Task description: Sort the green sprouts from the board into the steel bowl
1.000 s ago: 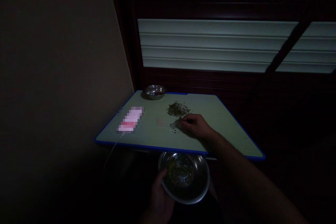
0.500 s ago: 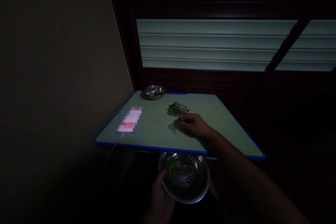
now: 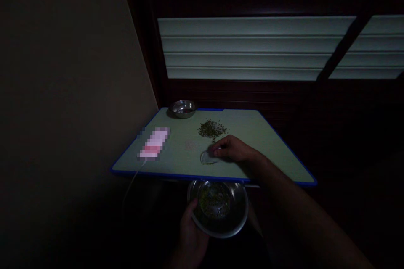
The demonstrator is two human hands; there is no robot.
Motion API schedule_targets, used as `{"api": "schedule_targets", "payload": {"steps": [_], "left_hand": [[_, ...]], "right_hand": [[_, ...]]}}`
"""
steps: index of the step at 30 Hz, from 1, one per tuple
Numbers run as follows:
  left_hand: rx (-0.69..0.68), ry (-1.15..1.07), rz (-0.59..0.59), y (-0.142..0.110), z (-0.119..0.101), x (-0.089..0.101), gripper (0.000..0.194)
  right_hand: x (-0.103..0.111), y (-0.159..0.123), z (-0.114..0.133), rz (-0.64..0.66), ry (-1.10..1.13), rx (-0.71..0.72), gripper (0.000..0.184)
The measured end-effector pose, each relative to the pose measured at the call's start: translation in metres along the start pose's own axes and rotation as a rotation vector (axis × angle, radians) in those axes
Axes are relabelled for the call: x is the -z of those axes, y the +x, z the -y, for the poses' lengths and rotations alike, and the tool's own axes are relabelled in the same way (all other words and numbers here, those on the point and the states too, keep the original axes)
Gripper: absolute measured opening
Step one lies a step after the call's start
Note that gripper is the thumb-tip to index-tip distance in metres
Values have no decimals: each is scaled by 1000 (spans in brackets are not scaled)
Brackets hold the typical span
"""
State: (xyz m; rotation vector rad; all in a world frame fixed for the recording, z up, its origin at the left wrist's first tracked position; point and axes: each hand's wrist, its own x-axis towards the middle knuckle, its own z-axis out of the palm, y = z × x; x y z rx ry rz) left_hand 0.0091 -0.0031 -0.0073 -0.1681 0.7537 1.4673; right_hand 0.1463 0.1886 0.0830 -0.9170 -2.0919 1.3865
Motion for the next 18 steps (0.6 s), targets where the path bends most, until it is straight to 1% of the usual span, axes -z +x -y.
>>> {"api": "schedule_targets", "payload": {"steps": [6,12,15,18], "left_hand": [[0,-12,8,-1,-4,-5,25],[-33,-14,17,-1,-7,-9,24],[-38,-21,11,0,-7,-8,25],[-29,-33,7,1,-7,-7,25]], "right_hand": [[-2,-6,3,89,-50,-9,39],[-7,-14,9,162,-61,-68,27],[-10,-20,15,174,-77,-68,21],[-13,-25,18,161,-60,-61,20]]}}
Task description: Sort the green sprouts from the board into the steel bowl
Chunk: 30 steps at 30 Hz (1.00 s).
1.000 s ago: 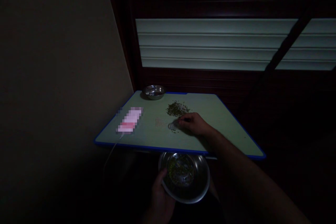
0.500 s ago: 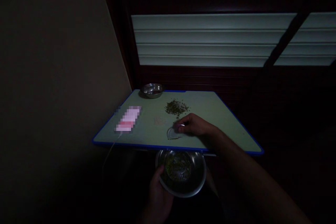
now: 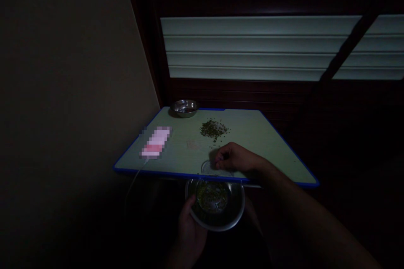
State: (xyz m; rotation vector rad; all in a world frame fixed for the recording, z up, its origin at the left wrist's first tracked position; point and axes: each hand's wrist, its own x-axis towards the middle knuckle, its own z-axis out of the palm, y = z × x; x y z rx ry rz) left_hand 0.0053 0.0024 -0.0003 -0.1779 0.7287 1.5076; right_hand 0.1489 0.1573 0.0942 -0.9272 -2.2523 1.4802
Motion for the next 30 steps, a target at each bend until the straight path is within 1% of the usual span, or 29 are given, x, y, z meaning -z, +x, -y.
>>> {"api": "schedule_targets", "payload": {"steps": [6,10,13,16,18,22,25,27,28,29,30], "left_hand": [[-9,-29,15,1,0,1,24],[-23,-13,31,0,0,0,24],[-34,-37,26,0,0,-1,24],[-1,-54,6,-2,-1,-1,26],[22,-53,2,-3,-1,-2,27],[42,-51,21,-4,-3,-2,26],[43,-62,28,-2,-2,-1,25],[37,-67,31,0,-2,1,25],[31,-65,37,0,-1,2,24],[23,-62,45,0,-1,2,24],[15,-57,49,0,0,2,24]], "right_hand": [[-2,-2,3,-5,6,-23,21],[-4,-1,5,-6,30,-6,21],[-8,3,3,-41,82,-12,24],[-11,10,3,-81,74,-23,26],[-12,12,4,-55,41,-9,26],[-11,11,7,40,33,20,26],[-7,9,7,54,64,14,27],[-1,9,5,-12,99,-2,30],[4,10,3,-87,117,-13,31],[9,12,0,-191,131,-20,33],[14,14,-4,-327,136,-21,34]]}}
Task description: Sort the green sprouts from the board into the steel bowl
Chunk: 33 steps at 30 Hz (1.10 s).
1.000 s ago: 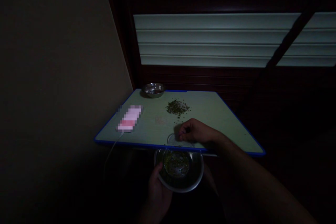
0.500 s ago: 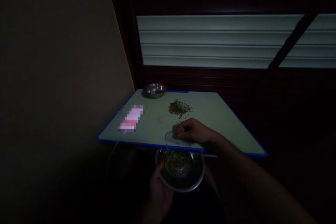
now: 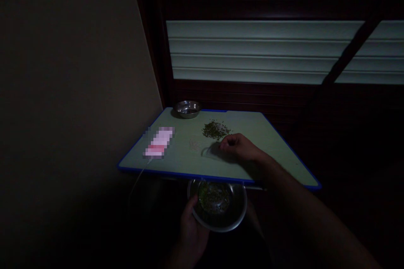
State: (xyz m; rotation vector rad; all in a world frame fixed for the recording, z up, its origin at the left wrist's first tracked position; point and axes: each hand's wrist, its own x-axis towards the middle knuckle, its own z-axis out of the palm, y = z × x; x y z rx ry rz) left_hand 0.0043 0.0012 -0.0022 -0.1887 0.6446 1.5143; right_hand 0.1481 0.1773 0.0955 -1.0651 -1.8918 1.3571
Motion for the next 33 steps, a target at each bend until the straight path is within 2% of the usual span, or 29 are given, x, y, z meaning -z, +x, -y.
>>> {"api": "schedule_targets", "payload": {"steps": [3,5,15,22,29,33], "left_hand": [[-7,28,-16,-2,2,0,24],[5,52,-42,-4,3,0,24],[31,93,-49,-6,4,2,23],[22,117,-39,-5,5,4,26],[17,79,-18,-5,4,5,32],[5,72,9,-6,4,5,34]], "right_hand": [[14,10,-10,-385,-40,40,34],[19,13,-17,-462,-105,81,32],[-2,8,-21,-375,-333,166,19],[-1,6,-20,-349,-354,138,18],[1,6,-21,-399,-402,102,17],[-2,6,-22,-357,-370,131,16]]}}
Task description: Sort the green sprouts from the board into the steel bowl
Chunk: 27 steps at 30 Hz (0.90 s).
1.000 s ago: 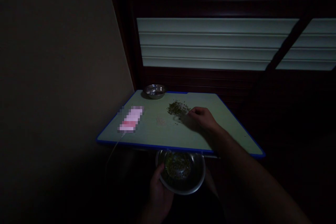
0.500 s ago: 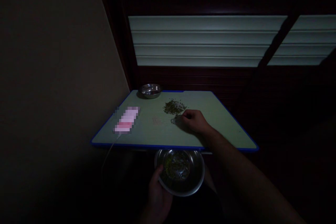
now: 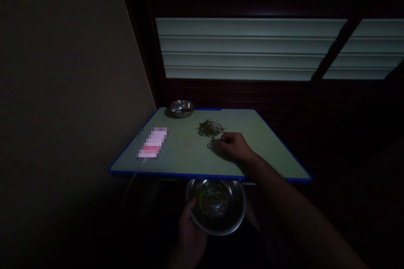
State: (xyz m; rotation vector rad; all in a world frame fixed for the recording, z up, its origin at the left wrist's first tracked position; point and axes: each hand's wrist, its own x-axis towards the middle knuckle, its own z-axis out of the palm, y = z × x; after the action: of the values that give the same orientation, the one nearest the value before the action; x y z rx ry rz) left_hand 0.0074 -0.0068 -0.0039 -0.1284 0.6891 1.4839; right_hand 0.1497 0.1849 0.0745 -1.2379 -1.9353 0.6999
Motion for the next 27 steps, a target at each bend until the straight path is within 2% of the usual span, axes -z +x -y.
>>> {"api": "schedule_targets", "payload": {"steps": [9,16,27], "left_hand": [[3,-5,-56,-2,2,-4,26],[8,-21,-80,-3,0,-7,27],[10,-14,-71,-1,1,-2,22]], "right_hand": [[-9,1,14,84,64,6,21],[-1,4,8,-51,66,-48,18],[-6,9,3,16,22,-19,23]]}}
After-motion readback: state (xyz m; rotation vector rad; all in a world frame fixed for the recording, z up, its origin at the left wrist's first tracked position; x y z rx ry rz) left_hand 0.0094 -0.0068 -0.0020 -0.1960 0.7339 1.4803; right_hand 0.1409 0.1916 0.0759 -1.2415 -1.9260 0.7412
